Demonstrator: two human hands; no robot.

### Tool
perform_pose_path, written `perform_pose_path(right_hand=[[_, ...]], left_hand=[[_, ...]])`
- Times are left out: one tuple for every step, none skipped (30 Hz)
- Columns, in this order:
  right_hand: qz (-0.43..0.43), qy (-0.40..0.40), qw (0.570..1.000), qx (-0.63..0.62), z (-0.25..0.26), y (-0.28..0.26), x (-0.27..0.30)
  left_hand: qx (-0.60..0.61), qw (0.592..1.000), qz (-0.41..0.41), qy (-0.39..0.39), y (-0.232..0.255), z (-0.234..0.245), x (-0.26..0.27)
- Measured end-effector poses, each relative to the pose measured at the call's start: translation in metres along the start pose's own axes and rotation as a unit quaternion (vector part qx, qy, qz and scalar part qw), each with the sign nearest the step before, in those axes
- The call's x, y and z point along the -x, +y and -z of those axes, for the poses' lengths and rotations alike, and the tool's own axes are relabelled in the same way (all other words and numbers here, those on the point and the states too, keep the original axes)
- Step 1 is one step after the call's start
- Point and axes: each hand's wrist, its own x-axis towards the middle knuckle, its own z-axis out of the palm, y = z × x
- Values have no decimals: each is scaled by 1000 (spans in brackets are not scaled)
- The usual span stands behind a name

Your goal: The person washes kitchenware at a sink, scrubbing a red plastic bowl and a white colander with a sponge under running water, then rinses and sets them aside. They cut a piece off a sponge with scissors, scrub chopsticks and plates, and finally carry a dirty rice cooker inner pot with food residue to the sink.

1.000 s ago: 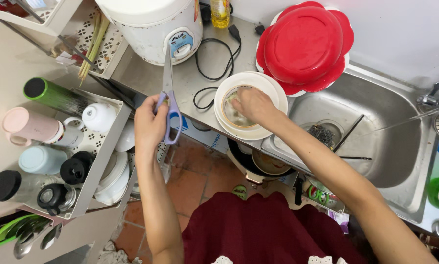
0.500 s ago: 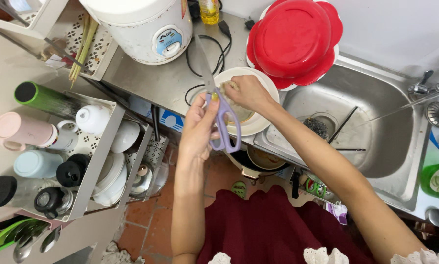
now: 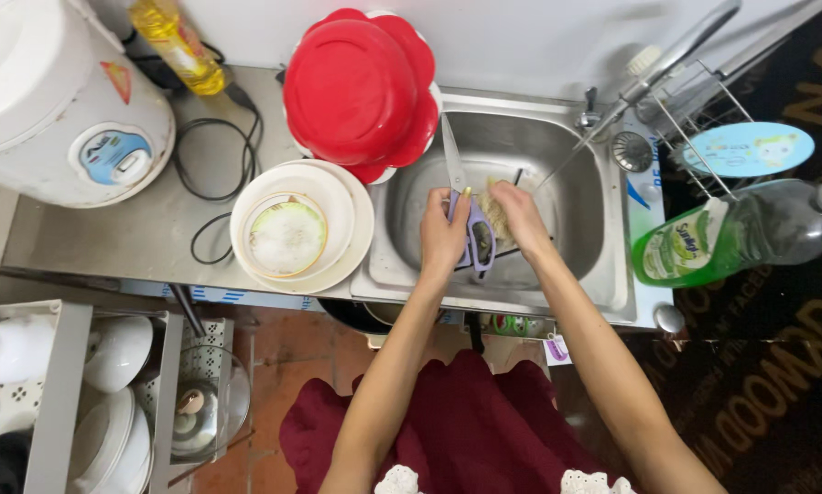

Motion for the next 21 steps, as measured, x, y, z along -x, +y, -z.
perform_pose_path(right_hand=[[34, -15, 991, 125, 10, 7, 6], [42, -13, 983, 176, 16, 13, 11], [48, -13, 973, 226, 19, 19, 15], [55, -13, 960, 276, 20, 23, 19], [43, -20, 960, 276, 23, 27, 22], [31, -27, 960, 277, 26, 30, 26], [20, -37, 960, 276, 28, 31, 28], [10, -48, 962, 270, 30, 32, 30], [1, -60, 962, 265, 32, 32, 31], [-8, -72, 963, 259, 33, 32, 30], [4, -83, 962, 260, 36, 31, 31], [16, -94, 961, 260, 38, 30, 32], [30, -106, 960, 259, 39, 30, 30], [25, -115, 957, 264, 40, 29, 30], [21, -125, 955, 269, 40, 27, 30], [16, -136, 952, 273, 40, 26, 30], [-6, -153, 944, 292, 45, 23, 29], [-29, -170, 935, 310, 49, 21, 28], [-53, -187, 925, 326, 50, 19, 29], [-16, -164, 925, 343, 51, 17, 29], [19, -141, 922, 360, 53, 14, 30]], left_hand=[[-13, 1000, -6, -7, -12, -12, -5], [-25, 1000, -11, -13, -24, -23, -12], [-37, 999, -17, -18, -34, -32, -18], [-45, 998, -36, -22, -43, -38, -24], [-51, 997, -54, -25, -51, -42, -30], [-58, 995, -73, -27, -57, -46, -33], [-63, 994, -79, -43, -61, -48, -35], [-68, 992, -86, -58, -63, -48, -36], [-73, 990, -92, -72, -65, -46, -37], [-79, 991, -45, -102, -65, -41, -39], [-84, 988, 5, -132, -65, -34, -39], [-89, 981, 54, -161, -65, -29, -38], [-50, 981, 40, -181, -64, -24, -40], [-10, 979, 27, -200, -62, -20, -41], [29, 975, 14, -218, -61, -14, -41], [33, 971, 31, -233, -61, -6, -40], [41, 967, 47, -249, -60, -3, -39], [49, 961, 63, -265, -58, -3, -39], [34, 964, 70, -253, -57, 1, -37], [20, 967, 77, -241, -56, 4, -35], [7, 969, 85, -231, -53, 5, -32]])
